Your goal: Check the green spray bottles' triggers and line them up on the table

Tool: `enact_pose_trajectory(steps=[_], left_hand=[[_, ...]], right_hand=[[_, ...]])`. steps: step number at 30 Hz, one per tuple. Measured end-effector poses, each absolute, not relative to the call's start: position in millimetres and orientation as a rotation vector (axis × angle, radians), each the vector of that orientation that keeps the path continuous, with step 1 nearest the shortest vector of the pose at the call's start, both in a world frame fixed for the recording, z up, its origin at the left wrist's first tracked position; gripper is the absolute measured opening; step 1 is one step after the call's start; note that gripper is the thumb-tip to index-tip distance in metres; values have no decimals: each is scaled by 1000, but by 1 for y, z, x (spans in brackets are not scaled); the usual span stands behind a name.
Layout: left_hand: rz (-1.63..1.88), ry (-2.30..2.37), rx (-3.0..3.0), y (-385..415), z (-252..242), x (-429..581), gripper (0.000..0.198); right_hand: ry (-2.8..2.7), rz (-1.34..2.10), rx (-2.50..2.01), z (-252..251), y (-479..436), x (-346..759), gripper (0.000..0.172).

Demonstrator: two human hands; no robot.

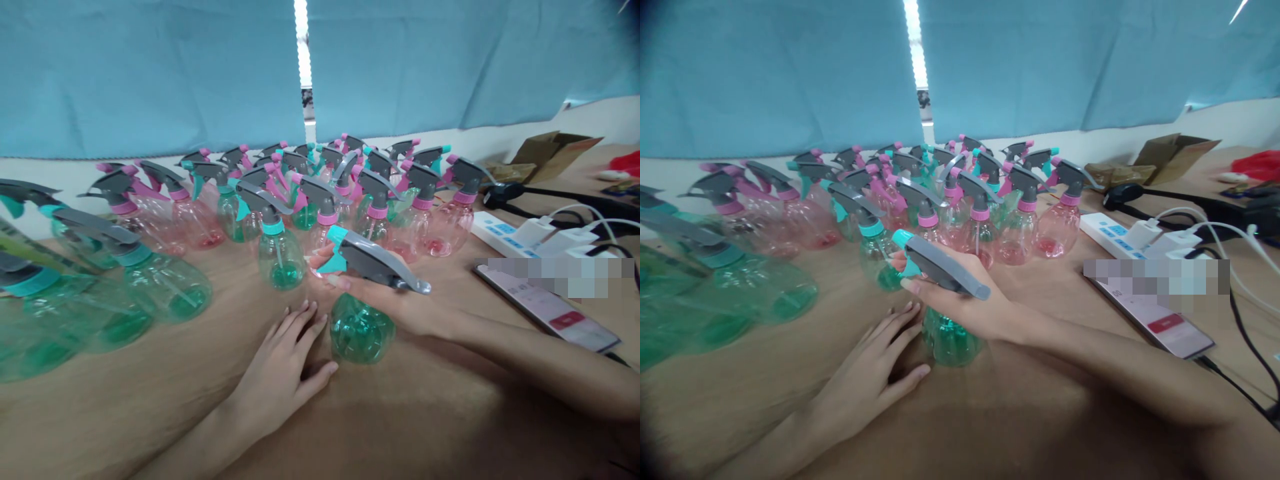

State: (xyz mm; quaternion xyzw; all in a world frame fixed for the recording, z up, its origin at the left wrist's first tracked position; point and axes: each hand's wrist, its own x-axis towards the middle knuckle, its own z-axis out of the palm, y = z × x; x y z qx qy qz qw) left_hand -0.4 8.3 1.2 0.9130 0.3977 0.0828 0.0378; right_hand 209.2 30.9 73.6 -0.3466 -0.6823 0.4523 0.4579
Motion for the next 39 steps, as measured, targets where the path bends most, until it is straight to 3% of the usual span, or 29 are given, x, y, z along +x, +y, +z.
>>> enact_pose_trajectory(steps=[11, 20, 31, 39], left_hand=[[295, 1211, 2796, 8, 0, -2, 57], [315, 1190, 2793, 8, 0, 0, 57], [332, 1186, 2804, 8, 0, -1, 57], [345, 1184, 2791, 8, 0, -1, 57]], right_hand=[[-1654, 1217, -833, 76, 27, 212, 28], [-1726, 1052, -933, 93, 22, 207, 14], [-1723, 1039, -907, 87, 23, 211, 26], [-1728, 1063, -949, 90, 22, 210, 9]])
